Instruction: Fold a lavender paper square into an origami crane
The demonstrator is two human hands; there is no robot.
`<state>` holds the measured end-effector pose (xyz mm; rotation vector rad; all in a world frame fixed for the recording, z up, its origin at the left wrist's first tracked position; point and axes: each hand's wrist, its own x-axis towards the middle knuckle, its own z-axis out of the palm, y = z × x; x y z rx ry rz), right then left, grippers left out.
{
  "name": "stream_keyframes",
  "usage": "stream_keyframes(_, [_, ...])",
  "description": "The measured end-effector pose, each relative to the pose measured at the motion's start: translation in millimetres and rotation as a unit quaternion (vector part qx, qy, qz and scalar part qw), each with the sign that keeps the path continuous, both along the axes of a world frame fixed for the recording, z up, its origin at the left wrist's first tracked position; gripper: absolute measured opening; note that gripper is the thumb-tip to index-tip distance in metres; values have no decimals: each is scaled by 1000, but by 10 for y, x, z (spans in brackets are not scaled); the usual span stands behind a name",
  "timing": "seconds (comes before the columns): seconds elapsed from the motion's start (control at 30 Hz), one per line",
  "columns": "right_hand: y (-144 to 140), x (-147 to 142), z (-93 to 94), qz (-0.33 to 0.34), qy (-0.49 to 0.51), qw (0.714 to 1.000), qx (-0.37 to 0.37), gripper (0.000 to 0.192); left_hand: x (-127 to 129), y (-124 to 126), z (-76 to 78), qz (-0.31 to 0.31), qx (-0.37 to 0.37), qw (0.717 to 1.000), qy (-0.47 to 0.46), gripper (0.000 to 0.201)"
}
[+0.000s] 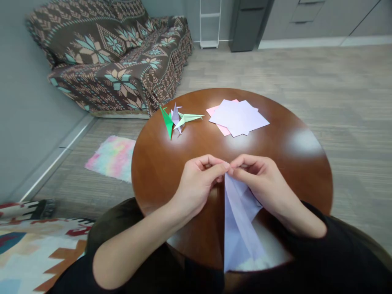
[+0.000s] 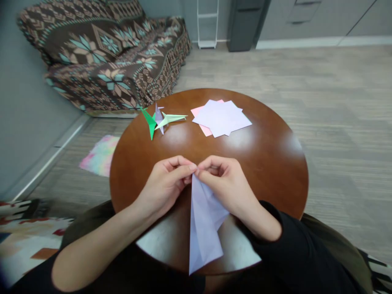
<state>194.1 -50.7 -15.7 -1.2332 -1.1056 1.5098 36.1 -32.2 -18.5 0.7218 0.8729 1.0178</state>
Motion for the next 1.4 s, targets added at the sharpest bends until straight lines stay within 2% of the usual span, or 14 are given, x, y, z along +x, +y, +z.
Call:
stream_keyframes(0.23, [-2, 1, 24, 22, -38, 999, -26, 10, -57, 60, 46, 32, 8, 999, 1, 15])
stream_keyframes(0.4, [14, 7, 26, 12, -40, 999, -19, 9, -71, 35, 2, -41, 11, 998, 42, 19])
stream_keyframes(0.47, [20, 8, 26, 4, -34, 999, -18, 10, -66, 19, -19, -51, 20, 997, 48, 20])
stream_keyframes(0.87, [7, 5, 29, 53, -36, 997, -39, 11, -93, 89, 69, 19, -4, 1000, 4, 23])
stream_keyframes(1.07, [6, 18, 11, 87, -54, 994, -45, 2, -96, 111, 84, 19, -13, 1000, -1, 28])
stream_keyframes(1.23, [7, 20, 5, 102, -62, 992, -42, 3, -97, 121, 74, 11, -25, 999, -19, 29])
stream_keyframes(1.4, [0, 13, 24, 118, -82, 989, -40, 6, -137, 167, 45, 22, -6, 999, -42, 27])
